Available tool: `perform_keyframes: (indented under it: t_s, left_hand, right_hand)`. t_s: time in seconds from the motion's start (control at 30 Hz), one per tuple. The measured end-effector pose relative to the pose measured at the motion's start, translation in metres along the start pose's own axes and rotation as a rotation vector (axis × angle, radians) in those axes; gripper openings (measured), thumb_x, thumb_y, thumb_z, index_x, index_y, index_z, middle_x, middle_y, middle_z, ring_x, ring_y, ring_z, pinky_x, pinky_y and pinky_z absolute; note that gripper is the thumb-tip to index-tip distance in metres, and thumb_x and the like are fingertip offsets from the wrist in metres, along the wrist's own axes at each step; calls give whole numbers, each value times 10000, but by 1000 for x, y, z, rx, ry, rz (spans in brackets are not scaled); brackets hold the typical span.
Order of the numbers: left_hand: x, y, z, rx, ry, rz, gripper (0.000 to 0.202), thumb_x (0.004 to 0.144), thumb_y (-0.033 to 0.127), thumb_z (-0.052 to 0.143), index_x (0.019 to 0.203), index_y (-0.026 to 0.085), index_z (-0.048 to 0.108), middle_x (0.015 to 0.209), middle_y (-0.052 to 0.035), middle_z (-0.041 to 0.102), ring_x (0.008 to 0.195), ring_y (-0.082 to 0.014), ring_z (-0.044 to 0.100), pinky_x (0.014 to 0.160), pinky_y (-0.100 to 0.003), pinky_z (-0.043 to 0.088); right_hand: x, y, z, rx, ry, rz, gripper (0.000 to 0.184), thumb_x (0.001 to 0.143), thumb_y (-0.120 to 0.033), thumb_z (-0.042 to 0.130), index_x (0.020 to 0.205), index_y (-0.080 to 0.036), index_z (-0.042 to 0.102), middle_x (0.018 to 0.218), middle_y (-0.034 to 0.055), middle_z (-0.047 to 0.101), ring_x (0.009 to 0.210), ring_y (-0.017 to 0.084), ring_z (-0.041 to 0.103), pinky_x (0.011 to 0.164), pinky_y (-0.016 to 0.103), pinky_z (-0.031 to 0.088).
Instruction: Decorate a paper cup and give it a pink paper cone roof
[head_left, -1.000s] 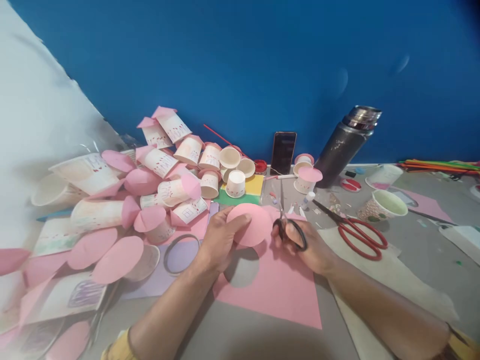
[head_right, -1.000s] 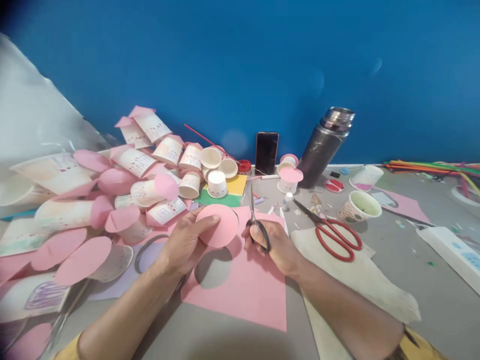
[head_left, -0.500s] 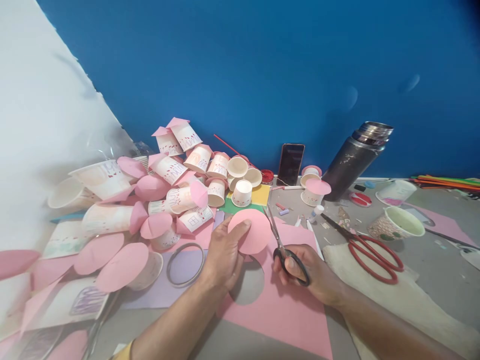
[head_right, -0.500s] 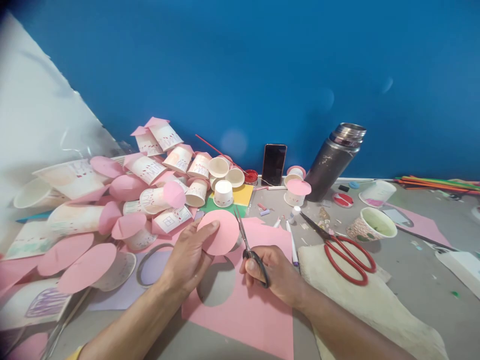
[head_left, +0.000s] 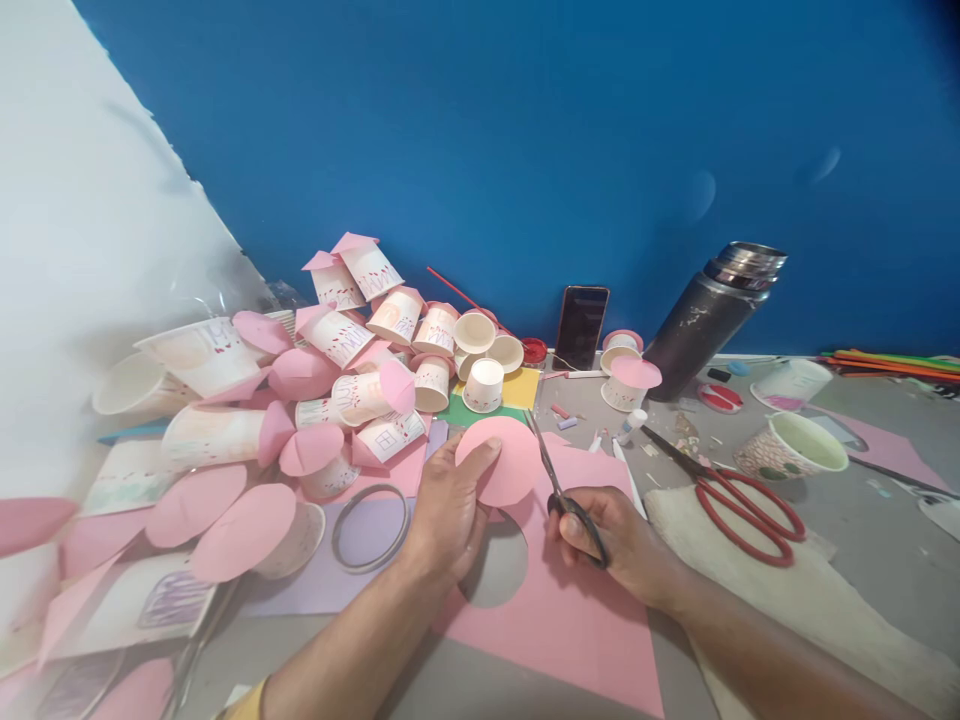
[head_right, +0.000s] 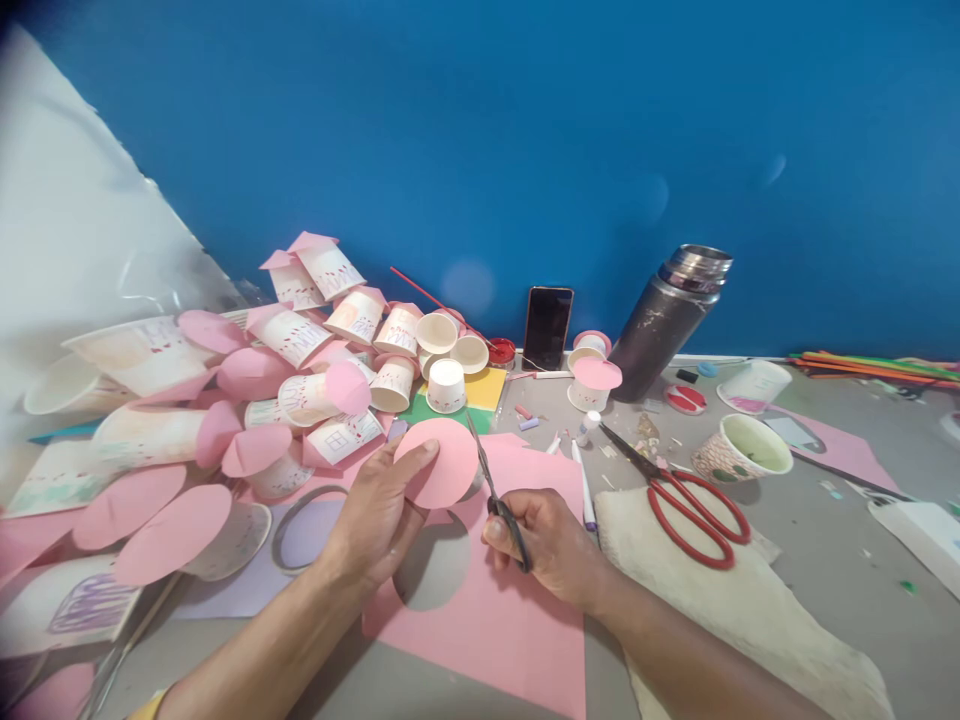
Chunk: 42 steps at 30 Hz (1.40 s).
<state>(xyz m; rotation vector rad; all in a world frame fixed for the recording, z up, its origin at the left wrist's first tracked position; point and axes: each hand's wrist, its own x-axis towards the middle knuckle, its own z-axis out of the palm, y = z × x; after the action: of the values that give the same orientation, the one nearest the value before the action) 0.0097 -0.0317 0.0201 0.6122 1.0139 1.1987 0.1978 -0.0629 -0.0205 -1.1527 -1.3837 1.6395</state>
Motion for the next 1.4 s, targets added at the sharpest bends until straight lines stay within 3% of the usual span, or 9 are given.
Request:
perform_keyframes:
  t_s: [0.2,0.57,0.8,0.97,1.1,1.2,1.3,1.4]
  left_hand:
    - [0,1,-1,48,24,1,506,700,404,888,1093,143,706,1025,-111,796,871,-244,750,688,-291,549]
    - [0,-1,0,22,12,13,498,695,390,887,1082,138,699,996,-100,792,888,-256,755,719,-315,560]
    - [1,1,0,57,39,10,524,688,404,885,1094,134,691,976,-102,795,827,-250,754,647,-295,545]
    - [0,1,1,5,21,15,498,679,374,903,1063,131,703,966,-104,801,846,-261,764,724,-338,594]
    - [2,-1,0,-67,-22,2,433,692,361,910,1011,133,728,935,-94,806,855,-253,769,773,-347,615]
    - [4,-2,0,-117,-22,-30,442,673,359,925,1006,132,742,914,-88,809,807,-240,764,720,-330,619]
    - [5,-3,0,-127,-7,-66,458,669,360,929,1022,137,744,889,-79,805,750,-226,751,653,-315,610]
    - [4,-2,0,-132,-16,-43,444,676,346,927,1014,130,736,908,-89,807,790,-233,760,718,-338,626]
  right_hand:
    - [2,0,1,-17,18,-4,706,685,-879,740,644,-186,606,559,7,590,545,128,530,546,271,414]
    - [1,0,1,15,-9,2,699,716,-871,723,671,-180,625,566,10,604,547,127,541,552,265,437]
    - [1,-4,1,-74,37,36,712,682,-887,727,613,-194,581,559,16,591,529,129,529,513,260,415]
    - [2,1,1,-73,63,55,706,679,-872,745,586,-195,566,536,8,570,515,118,497,496,255,395]
    - [3,4,2,45,50,46,682,694,-849,762,643,-187,609,541,8,590,515,125,519,507,265,442]
    - [3,3,2,121,52,10,678,731,-843,743,714,-171,652,588,19,633,530,124,536,539,274,475]
    - [2,2,0,121,43,-18,673,777,-830,717,750,-159,668,611,26,652,537,118,534,552,274,445]
    - [0,3,-1,97,-3,-15,684,810,-832,682,801,-147,685,619,28,660,517,110,512,545,280,374]
